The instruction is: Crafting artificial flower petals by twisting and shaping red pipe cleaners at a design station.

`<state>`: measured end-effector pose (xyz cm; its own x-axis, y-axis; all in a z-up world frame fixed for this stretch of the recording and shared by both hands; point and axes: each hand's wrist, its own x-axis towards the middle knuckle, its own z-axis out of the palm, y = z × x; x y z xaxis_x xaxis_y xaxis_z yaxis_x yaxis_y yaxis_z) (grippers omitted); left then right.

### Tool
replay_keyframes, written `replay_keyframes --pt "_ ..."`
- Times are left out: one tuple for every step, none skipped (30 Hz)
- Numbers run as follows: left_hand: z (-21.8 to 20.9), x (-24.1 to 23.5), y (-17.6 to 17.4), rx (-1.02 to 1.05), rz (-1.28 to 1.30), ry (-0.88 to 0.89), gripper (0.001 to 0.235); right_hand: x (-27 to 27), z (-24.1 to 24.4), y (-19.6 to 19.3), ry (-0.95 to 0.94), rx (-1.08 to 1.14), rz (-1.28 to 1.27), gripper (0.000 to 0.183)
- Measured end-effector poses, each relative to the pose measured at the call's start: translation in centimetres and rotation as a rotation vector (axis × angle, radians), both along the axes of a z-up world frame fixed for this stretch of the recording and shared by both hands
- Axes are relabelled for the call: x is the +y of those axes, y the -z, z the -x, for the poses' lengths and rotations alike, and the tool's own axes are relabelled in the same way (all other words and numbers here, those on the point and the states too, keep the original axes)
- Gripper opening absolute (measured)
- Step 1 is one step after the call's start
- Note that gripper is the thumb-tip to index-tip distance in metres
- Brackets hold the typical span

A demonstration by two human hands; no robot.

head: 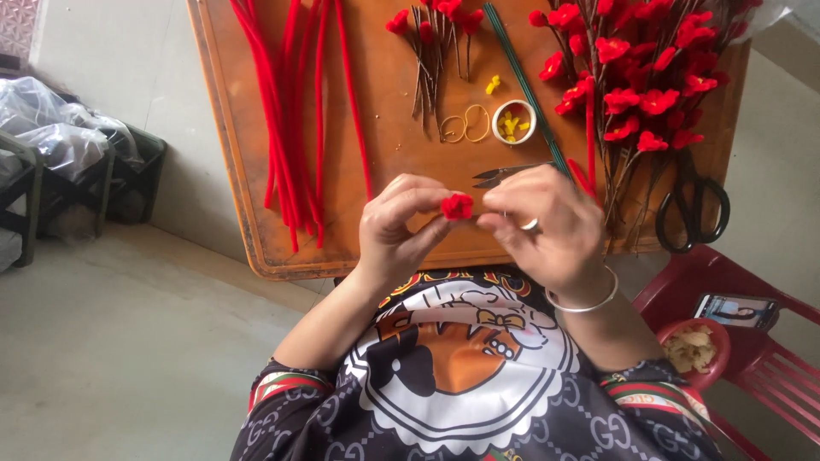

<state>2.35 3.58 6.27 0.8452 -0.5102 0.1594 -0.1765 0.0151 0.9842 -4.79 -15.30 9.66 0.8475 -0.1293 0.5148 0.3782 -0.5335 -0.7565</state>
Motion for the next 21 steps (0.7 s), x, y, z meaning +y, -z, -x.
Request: replay_keyframes --pt "0.1 0.0 -0.3 0.002 -0.002 0.003 0.019 0.3 -0.2 -0.6 0.003 0.002 -0.002 0.012" --pt "0.2 -0.1 -0.6 -0.04 -0.003 -0.01 0.019 0.5 -0.4 -1.2 -0.049 0.0 -0.01 0.008" --pt "0.3 -0.1 -0.9 -0.082 -0.004 -0.022 0.02 0.8 -0.6 -1.8 -0.101 -0.002 -0.018 0.007" --pt "0.3 -0.1 -0.8 -0.082 -0.005 -0.02 0.02 0.8 -0.6 -1.7 -0.1 -0.002 -0.019 0.007" --pt "0.3 -0.1 -0.7 -0.103 -0.005 -0.03 0.019 0.9 -0.7 -1.6 -0.096 -0.004 0.012 0.007" --pt "0.4 0.0 -0.5 -0.123 -0.005 -0.04 0.019 0.9 -0.7 -1.5 -0.093 -0.005 0.042 0.008" --pt "0.4 0.0 -0.5 -0.121 -0.007 -0.04 0.019 0.9 -0.6 -1.4 -0.093 -0.003 0.04 0.008" --pt "0.4 0.0 -0.5 -0.129 0.009 -0.041 0.018 0.9 -0.4 -1.2 -0.093 0.01 0.039 0.007" --pt "0.4 0.0 -0.5 -0.136 0.025 -0.043 0.017 0.9 -0.3 -1.1 -0.092 0.023 0.037 0.007" --pt "0.5 0.1 -0.3 -0.134 0.026 -0.041 0.017 1.0 -0.2 -1.0 -0.091 0.025 0.038 0.007" --pt "0.5 0.1 -0.2 -0.144 0.041 -0.039 0.017 1.0 0.0 -1.0 -0.086 0.033 0.045 0.006" --pt "0.5 0.1 -0.1 -0.156 0.056 -0.038 0.016 1.1 0.0 -0.9 -0.082 0.039 0.052 0.006" --pt "0.5 0.0 -0.1 -0.155 0.055 -0.037 0.016 1.1 0.0 -1.0 -0.081 0.04 0.051 0.006" --pt "0.6 0.0 0.0 -0.171 0.075 -0.043 0.014 1.2 0.0 -1.0 -0.083 0.049 0.027 0.005" --pt "0.6 0.0 0.0 -0.187 0.095 -0.05 0.013 1.2 0.0 -1.1 -0.085 0.059 0.003 0.005" --pt "0.5 -0.1 0.0 -0.186 0.094 -0.049 0.013 1.3 0.0 -1.0 -0.084 0.06 0.002 0.005" --pt "0.4 -0.1 0.0 -0.192 0.085 -0.047 0.012 1.3 0.0 -1.0 -0.081 0.066 0.011 0.004" --pt "0.2 -0.1 0.0 -0.2 0.077 -0.045 0.011 1.4 0.0 -0.9 -0.079 0.071 0.02 0.004" --pt "0.2 -0.1 0.1 -0.2 0.076 -0.045 0.011 1.2 0.0 -1.0 -0.079 0.071 0.019 0.004" --pt "0.2 0.0 0.1 -0.181 0.085 -0.026 0.009 1.0 0.0 -1.2 -0.118 0.102 -0.07 0.005" --pt "0.2 0.0 0.2 -0.161 0.093 -0.006 0.008 0.8 0.0 -1.3 -0.158 0.132 -0.158 0.008"
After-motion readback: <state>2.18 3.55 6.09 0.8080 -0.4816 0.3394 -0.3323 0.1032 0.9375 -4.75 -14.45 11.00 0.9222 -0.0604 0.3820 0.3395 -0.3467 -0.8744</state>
